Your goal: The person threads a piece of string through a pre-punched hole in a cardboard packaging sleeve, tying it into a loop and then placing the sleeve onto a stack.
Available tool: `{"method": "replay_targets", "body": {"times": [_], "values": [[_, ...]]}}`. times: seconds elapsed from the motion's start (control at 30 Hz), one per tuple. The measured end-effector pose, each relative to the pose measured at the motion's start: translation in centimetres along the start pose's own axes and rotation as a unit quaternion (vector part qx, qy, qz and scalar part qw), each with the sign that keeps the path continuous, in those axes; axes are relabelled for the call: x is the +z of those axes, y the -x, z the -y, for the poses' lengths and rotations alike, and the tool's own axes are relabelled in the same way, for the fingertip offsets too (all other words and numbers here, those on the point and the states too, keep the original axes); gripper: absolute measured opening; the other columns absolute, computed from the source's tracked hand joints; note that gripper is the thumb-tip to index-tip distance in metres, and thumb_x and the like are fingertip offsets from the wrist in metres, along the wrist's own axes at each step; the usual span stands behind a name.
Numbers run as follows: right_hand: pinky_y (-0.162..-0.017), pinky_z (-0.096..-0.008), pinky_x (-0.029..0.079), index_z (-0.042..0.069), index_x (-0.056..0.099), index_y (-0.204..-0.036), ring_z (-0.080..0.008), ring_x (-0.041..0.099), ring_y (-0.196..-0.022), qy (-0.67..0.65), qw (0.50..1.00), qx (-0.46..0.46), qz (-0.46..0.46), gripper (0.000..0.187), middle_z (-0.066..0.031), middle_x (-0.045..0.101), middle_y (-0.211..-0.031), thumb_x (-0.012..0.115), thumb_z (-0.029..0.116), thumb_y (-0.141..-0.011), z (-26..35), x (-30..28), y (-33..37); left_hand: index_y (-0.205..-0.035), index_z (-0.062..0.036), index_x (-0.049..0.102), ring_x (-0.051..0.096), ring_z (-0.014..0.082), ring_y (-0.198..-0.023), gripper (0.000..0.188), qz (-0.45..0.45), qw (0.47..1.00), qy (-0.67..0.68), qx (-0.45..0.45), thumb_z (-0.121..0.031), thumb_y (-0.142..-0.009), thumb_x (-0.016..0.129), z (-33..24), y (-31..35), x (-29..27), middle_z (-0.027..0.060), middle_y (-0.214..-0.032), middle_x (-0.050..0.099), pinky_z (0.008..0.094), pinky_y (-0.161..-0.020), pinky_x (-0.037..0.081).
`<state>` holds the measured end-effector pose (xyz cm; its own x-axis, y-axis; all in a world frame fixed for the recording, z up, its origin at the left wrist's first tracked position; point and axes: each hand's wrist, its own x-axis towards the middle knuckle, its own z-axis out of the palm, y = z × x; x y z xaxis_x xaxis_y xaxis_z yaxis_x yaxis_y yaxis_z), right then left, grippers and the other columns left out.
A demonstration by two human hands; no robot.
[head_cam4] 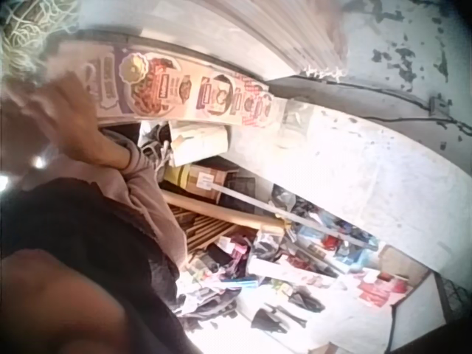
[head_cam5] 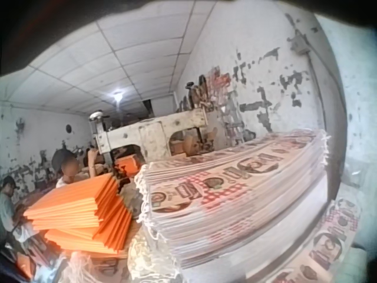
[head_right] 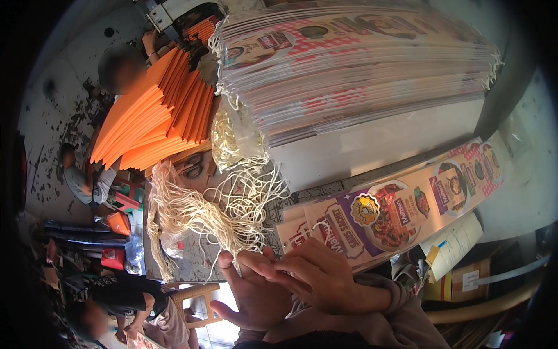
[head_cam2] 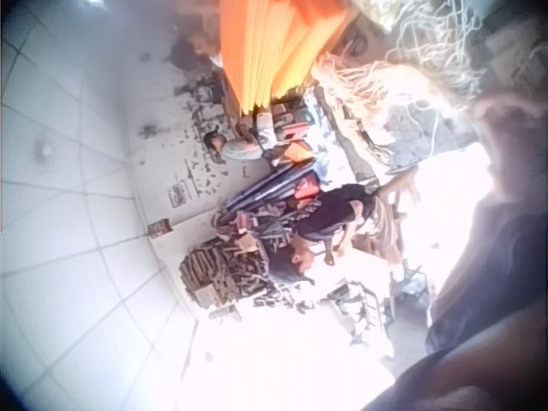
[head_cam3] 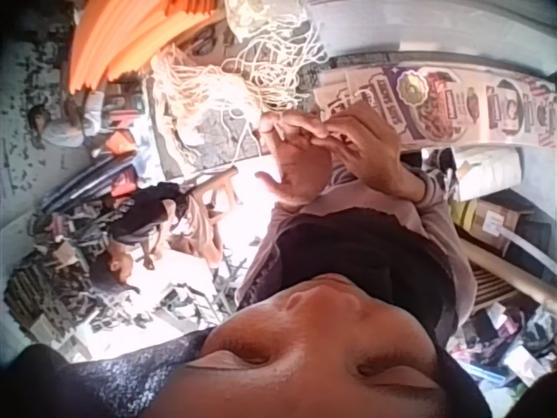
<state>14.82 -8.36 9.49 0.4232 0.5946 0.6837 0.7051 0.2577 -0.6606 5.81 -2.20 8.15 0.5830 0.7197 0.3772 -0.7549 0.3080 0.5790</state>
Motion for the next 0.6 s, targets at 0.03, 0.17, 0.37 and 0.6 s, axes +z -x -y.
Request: {"method": "replay_targets", "body": {"times": [0.03,0.17,0.37,0.6], "values": [[-0.049,-0.0279,0.044,0.004,0.063,-0.086,-0.0180,0.055,-0.059,0.002,1.000,0.005,0.003,0.024,-0.0048,0.058,-0.072,0.076,0.006,-0.065,0.0,0.0,0.0,-0.129,-0.0134,0.028,0.053,0.0247,-0.091,0.070,0.001,1.000,-0.007,0.003,-0.067,-0.084,0.033,0.1,-0.1,0.0,0.0144,-0.092,0.048,0.0374,-0.098,0.037],[-0.049,-0.0278,0.044,0.004,0.064,-0.086,-0.0179,0.055,-0.059,0.018,1.000,0.008,-0.009,0.023,-0.0045,0.058,-0.071,0.075,0.006,-0.066,-0.2,0.0,0.2,-0.130,-0.0122,0.026,0.055,0.0238,-0.081,0.074,0.020,0.999,-0.022,0.013,-0.070,-0.084,0.020,0.4,-0.2,0.4,0.0153,-0.084,0.051,0.0325,-0.106,0.026],[-0.049,-0.0280,0.043,0.004,0.063,-0.085,-0.0179,0.055,-0.058,0.013,1.000,-0.010,-0.011,0.021,-0.0037,0.058,-0.070,0.074,0.005,-0.066,-0.6,0.2,0.4,-0.131,-0.0121,0.025,0.055,0.0244,-0.079,0.075,0.026,0.999,-0.033,0.014,-0.071,-0.084,0.017,0.4,-0.1,0.5,0.0175,-0.088,0.052,0.0372,-0.109,0.018],[-0.051,-0.0284,0.044,0.006,0.060,-0.083,-0.0179,0.055,-0.061,0.073,0.996,-0.042,0.022,0.020,-0.0025,0.057,-0.072,0.073,0.010,-0.067,-1.2,-0.1,0.3,-0.122,-0.0065,0.035,0.057,0.0289,-0.089,0.079,-0.129,0.988,-0.006,0.079,-0.072,-0.082,0.019,1.0,-0.3,-0.8,0.0251,-0.104,0.051,0.0421,-0.104,0.023]]}}
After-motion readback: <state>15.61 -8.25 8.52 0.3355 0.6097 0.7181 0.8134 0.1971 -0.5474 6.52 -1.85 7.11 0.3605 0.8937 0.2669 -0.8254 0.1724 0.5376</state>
